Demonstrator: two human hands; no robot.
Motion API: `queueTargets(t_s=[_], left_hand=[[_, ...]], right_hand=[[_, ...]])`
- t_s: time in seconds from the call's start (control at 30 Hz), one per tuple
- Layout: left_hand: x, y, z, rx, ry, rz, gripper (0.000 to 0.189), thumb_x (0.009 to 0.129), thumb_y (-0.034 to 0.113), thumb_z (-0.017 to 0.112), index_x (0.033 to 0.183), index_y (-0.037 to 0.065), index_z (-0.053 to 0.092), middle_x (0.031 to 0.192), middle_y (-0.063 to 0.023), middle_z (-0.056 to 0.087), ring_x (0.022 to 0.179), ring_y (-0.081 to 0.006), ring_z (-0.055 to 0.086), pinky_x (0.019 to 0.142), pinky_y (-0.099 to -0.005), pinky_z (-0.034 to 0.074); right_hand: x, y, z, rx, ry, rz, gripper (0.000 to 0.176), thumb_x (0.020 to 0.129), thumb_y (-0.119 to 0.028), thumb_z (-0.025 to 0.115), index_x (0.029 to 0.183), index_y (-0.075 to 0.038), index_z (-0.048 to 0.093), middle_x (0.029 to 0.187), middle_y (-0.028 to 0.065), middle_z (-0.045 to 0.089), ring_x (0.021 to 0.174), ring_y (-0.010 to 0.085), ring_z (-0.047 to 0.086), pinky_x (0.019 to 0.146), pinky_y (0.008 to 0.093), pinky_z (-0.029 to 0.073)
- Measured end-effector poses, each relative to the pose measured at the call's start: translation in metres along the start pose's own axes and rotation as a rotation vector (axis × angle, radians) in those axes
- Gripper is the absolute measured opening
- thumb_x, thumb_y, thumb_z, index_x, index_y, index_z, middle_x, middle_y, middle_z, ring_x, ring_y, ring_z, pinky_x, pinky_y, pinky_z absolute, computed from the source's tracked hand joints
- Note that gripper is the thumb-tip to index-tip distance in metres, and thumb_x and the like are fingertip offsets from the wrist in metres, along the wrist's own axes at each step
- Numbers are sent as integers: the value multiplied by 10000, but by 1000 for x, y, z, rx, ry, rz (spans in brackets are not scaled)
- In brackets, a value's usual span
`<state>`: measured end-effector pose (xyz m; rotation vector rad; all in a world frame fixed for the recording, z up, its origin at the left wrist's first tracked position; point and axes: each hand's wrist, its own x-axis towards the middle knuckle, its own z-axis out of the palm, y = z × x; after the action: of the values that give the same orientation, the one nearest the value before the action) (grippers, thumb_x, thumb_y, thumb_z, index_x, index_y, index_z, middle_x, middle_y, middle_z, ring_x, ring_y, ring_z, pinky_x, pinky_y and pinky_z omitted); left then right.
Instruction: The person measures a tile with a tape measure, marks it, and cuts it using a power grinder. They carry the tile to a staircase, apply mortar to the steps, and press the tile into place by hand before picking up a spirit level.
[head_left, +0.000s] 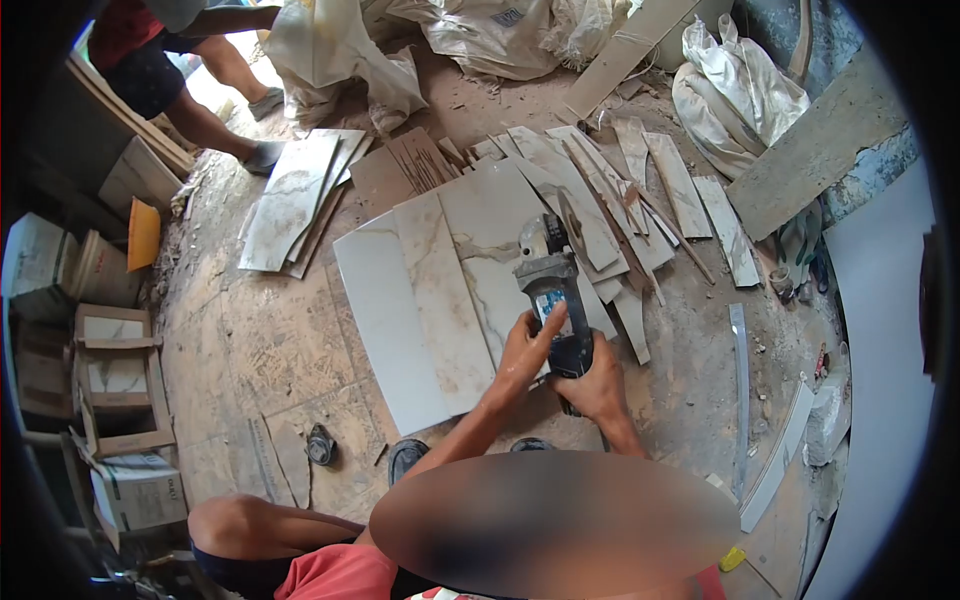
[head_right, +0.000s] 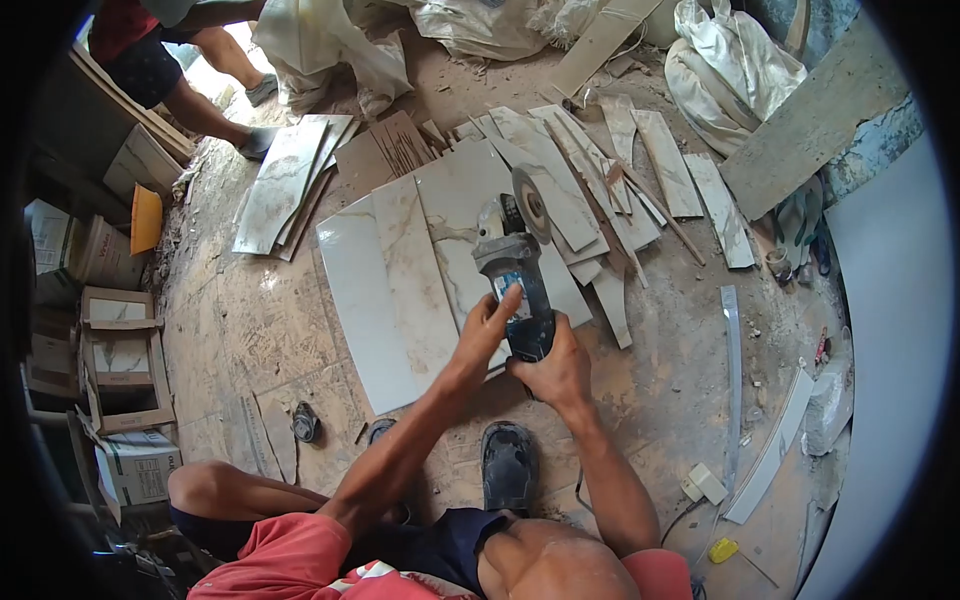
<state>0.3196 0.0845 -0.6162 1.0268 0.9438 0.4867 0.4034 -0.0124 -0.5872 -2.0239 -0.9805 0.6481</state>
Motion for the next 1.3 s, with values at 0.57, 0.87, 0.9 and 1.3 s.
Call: queueTargets(t_s=[0.57, 0.87, 0.9, 1.3], left_hand=[[105, 50, -97, 176, 107, 217, 646, 794, 513, 573, 1065, -69, 495, 971, -121, 550, 890, -157, 513, 817, -268, 400], [130, 57, -118, 145, 158, 253, 604, 820, 495, 533, 1060, -59, 493, 961, -111, 545, 888, -157, 502, 815, -260, 386], [132, 57, -119, 142, 161, 247, 604, 820, 495, 533, 1060, -59, 493, 961, -111, 545, 888, -157, 502, 815, -260, 386], [142, 53, -126, 16, 116, 168, 630, 817, 488, 528, 1130, -54, 458, 1009, -113, 542, 906, -154, 513, 826, -255, 386]], right_hand=[[141, -55, 79, -75, -284, 82, 675, 524, -377, 710, 1027, 9, 480, 898, 198, 617, 840, 335, 613, 752, 384, 489], [176, -62, 104, -44, -332, 136, 681, 518, -384, 711, 1023, 11, 482, 891, 198, 617, 831, 323, 618, 741, 364, 495], [178, -62, 106, -36, -328, 139, 680, 517, -383, 710, 1022, 11, 482, 887, 197, 618, 828, 321, 619, 739, 362, 495], [194, -63, 117, -27, -356, 186, 681, 527, -378, 704, 1041, 9, 481, 910, 197, 617, 850, 320, 616, 761, 361, 489]])
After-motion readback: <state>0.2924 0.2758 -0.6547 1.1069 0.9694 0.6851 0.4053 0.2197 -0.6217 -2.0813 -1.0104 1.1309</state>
